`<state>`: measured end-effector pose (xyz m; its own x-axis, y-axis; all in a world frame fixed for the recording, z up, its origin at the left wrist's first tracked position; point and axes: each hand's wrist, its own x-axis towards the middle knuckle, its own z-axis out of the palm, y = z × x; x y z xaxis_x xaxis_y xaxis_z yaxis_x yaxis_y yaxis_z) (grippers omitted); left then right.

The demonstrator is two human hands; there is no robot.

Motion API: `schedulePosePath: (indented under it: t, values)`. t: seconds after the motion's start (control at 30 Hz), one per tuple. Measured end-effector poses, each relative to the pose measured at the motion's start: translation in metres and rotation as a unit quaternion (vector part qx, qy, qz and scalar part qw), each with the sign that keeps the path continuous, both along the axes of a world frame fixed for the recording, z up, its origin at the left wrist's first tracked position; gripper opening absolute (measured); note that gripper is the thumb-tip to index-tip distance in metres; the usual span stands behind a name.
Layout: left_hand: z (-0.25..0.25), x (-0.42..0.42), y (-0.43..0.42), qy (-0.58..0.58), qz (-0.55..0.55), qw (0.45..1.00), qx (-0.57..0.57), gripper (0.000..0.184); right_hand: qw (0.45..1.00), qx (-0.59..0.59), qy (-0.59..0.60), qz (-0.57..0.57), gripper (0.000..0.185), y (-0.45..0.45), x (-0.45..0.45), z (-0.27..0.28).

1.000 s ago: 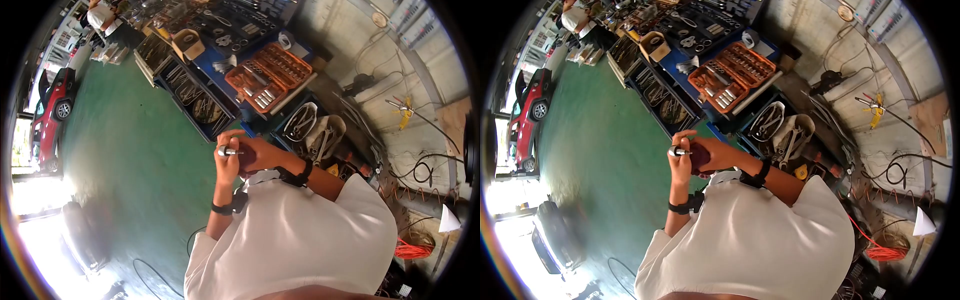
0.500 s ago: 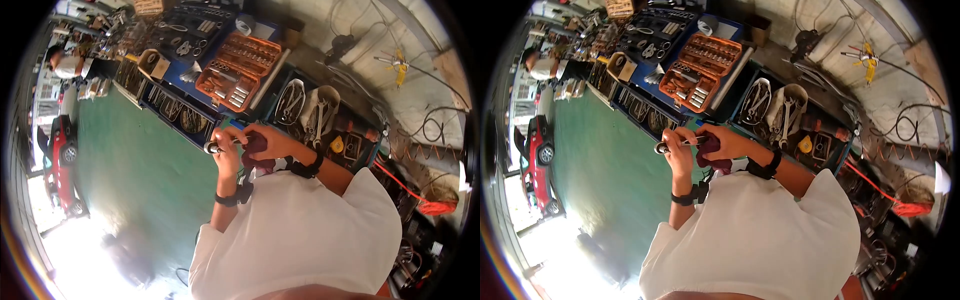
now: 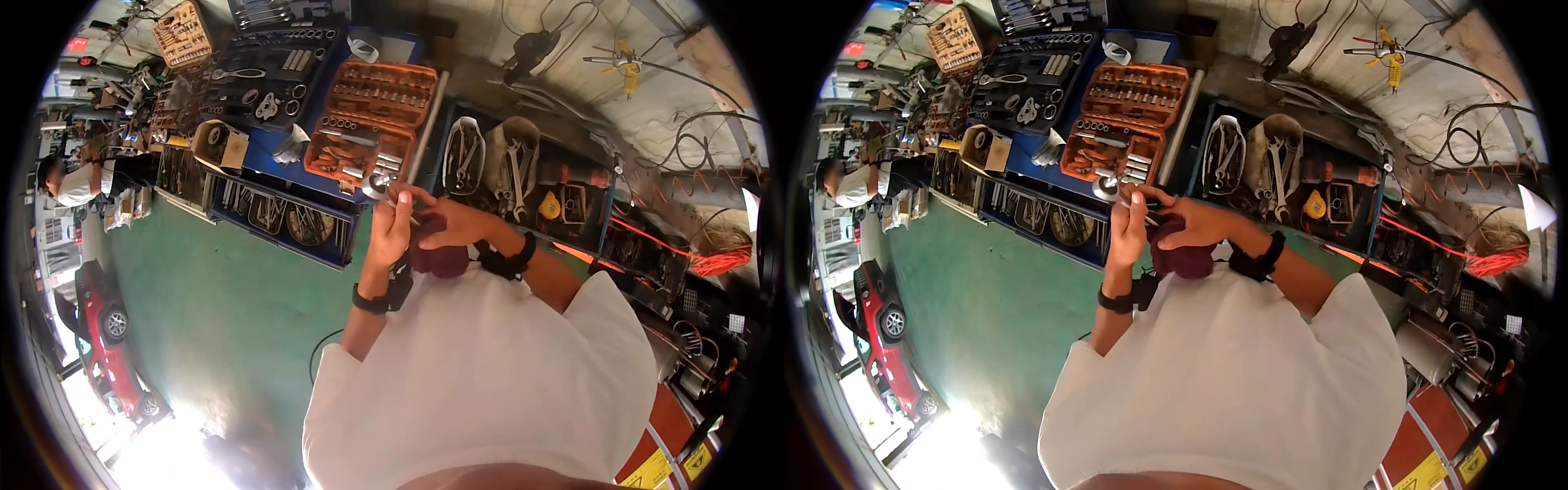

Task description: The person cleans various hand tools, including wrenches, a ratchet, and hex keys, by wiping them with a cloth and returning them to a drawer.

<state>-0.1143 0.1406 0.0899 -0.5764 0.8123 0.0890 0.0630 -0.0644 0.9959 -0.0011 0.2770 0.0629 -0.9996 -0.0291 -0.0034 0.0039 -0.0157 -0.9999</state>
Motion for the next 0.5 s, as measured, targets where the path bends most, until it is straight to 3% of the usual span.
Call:
schedulePosePath:
  t: [0.1, 0.13, 0.2, 0.3, 0.4, 0.47, 0.5]
  values:
    - [-0.006, -0.024, -0.013, 0.042, -0.031, 0.999, -0.004, 0.045, 0.989, 0.101, -0.095, 0.053, 0.042, 0.006, -0.021, 0.011]
    - [-0.002, -0.031, -0.02, 0.064, -0.011, 0.998, -0.015, 0.048, 0.986, 0.134, -0.078, 0.062, 0.04, 0.007, -0.026, 0.01]
    - [-0.018, -0.051, -0.025, -0.05, 0.045, 0.993, 0.092, 0.036, 0.972, 0.214, -0.068, 0.075, 0.033, 0.01, -0.028, -0.001]
    - [-0.001, -0.098, -0.04, -0.083, 0.145, 0.984, 0.057, 0.036, 0.976, 0.195, -0.092, 0.024, 0.033, 0.009, -0.014, -0.018]
    - [-0.011, -0.136, -0.049, -0.041, 0.146, 0.988, -0.011, 0.038, 0.973, 0.201, -0.103, -0.052, 0.036, 0.007, -0.007, -0.02]
    - [-0.021, -0.147, -0.045, -0.217, 0.116, 0.964, -0.105, 0.038, 0.967, 0.205, -0.119, -0.088, 0.039, 0.001, -0.011, -0.02]
    - [-0.043, -0.149, -0.043, -0.263, 0.107, 0.955, -0.087, 0.036, 0.961, 0.207, -0.135, -0.124, 0.042, -0.001, -0.011, -0.019]
